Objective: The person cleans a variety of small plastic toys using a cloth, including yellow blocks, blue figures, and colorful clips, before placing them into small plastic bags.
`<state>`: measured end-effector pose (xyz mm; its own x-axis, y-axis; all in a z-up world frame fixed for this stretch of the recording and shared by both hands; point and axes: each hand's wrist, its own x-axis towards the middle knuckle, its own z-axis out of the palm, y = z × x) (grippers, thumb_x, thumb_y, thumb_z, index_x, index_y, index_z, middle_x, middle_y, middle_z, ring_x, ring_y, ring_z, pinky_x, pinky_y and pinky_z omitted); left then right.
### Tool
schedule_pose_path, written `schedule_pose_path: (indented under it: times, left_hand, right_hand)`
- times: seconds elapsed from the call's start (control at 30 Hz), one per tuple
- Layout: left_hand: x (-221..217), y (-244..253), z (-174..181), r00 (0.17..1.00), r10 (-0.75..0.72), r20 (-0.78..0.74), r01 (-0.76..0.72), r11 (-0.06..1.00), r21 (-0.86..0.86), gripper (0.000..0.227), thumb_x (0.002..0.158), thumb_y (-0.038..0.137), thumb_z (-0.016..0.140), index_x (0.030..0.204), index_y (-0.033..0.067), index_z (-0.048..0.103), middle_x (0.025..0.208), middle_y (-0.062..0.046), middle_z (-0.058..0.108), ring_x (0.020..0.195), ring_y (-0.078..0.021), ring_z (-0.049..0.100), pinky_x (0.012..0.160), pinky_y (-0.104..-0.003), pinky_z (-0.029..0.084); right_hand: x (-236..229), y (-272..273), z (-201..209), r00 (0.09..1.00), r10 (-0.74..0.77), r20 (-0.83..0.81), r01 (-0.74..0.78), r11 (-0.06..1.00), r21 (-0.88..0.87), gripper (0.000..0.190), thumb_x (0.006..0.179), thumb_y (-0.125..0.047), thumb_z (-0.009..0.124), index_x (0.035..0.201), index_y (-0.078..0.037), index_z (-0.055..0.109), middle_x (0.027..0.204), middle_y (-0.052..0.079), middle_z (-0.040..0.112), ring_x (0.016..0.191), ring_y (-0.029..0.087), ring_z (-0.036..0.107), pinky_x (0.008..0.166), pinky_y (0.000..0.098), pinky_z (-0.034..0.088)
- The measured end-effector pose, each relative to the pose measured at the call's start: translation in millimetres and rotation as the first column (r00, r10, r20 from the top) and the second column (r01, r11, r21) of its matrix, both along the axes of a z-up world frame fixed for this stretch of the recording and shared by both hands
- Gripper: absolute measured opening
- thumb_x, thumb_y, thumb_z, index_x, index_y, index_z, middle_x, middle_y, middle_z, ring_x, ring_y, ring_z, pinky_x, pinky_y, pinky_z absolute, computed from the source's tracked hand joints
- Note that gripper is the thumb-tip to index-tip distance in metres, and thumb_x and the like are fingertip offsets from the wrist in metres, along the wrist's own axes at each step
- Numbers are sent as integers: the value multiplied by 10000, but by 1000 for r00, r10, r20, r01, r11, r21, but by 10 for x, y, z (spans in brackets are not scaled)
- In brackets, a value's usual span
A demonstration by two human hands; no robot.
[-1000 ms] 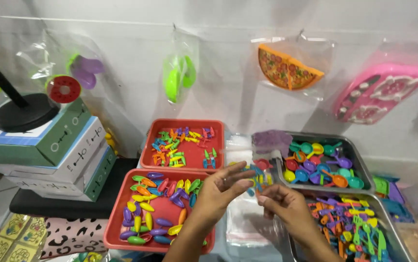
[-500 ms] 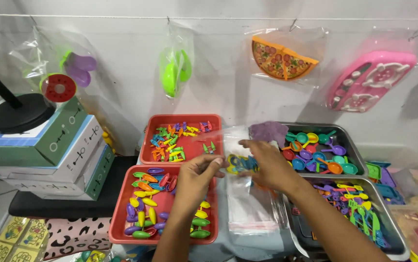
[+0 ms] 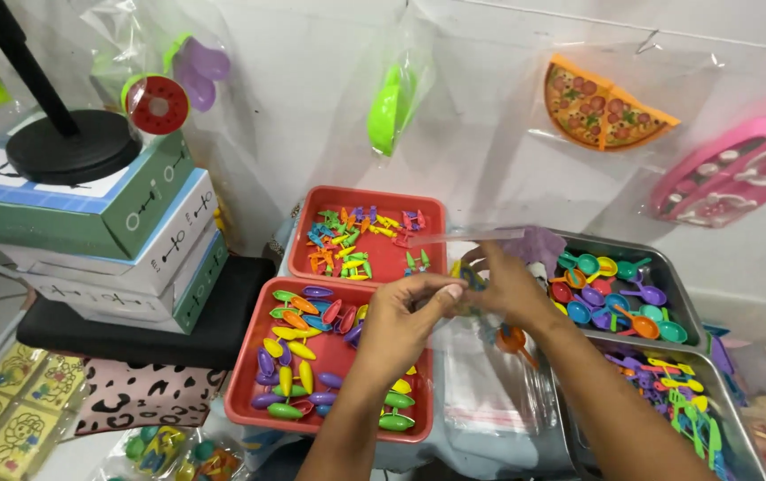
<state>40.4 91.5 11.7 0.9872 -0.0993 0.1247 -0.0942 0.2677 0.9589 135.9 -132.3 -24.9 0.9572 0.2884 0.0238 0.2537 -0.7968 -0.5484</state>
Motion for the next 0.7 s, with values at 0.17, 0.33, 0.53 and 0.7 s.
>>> schedule_pose_path:
  times: [0.17, 0.33, 0.53, 0.7]
  left_hand:
    - [-31, -7, 75, 999, 14, -35, -13, 999, 37, 190, 914, 152, 731, 1065, 105, 836, 845, -105, 806, 787, -132, 709, 766, -279, 567]
    - [-39, -68, 154, 997, 37, -67, -33, 997, 66, 194, 904, 166, 737, 1054, 108, 844, 864, -119, 819, 777, -186, 759, 758, -302, 579]
    - [-109, -328, 117, 994, 52, -101, -34, 984, 178, 184, 893, 178, 745, 1038, 166, 857, 846, -82, 830, 769, -173, 789, 736, -273, 586]
    - [-148, -495, 4, 960, -255, -112, 240, 962, -129, 262, 983, 64, 587, 1173, -57, 721, 980, -163, 768, 837, -187, 705, 782, -308, 623]
  right_hand:
    - [-191, 123, 192, 961, -197, 192, 63, 837, 544, 740, 738, -88, 875, 1423, -84, 594, 1125, 158, 630, 1040, 301, 689, 955, 436, 547]
    - [-145, -271, 137, 929, -365, 65, 98, 412, 906, 251, 983, -106, 667, 1224, -38, 688, 925, 54, 639, 825, 143, 676, 807, 279, 592]
    - [-723, -543, 455, 893, -449, -20, 133, 221, 966, 153, 1063, -271, 648, 1029, -122, 641, 843, 46, 697, 731, 162, 732, 695, 297, 636]
    - [-1244, -544, 723, 985, -173, -8, 122, 660, 741, 105, 991, -65, 575, 1095, -66, 588, 908, 32, 606, 733, 102, 515, 649, 250, 444]
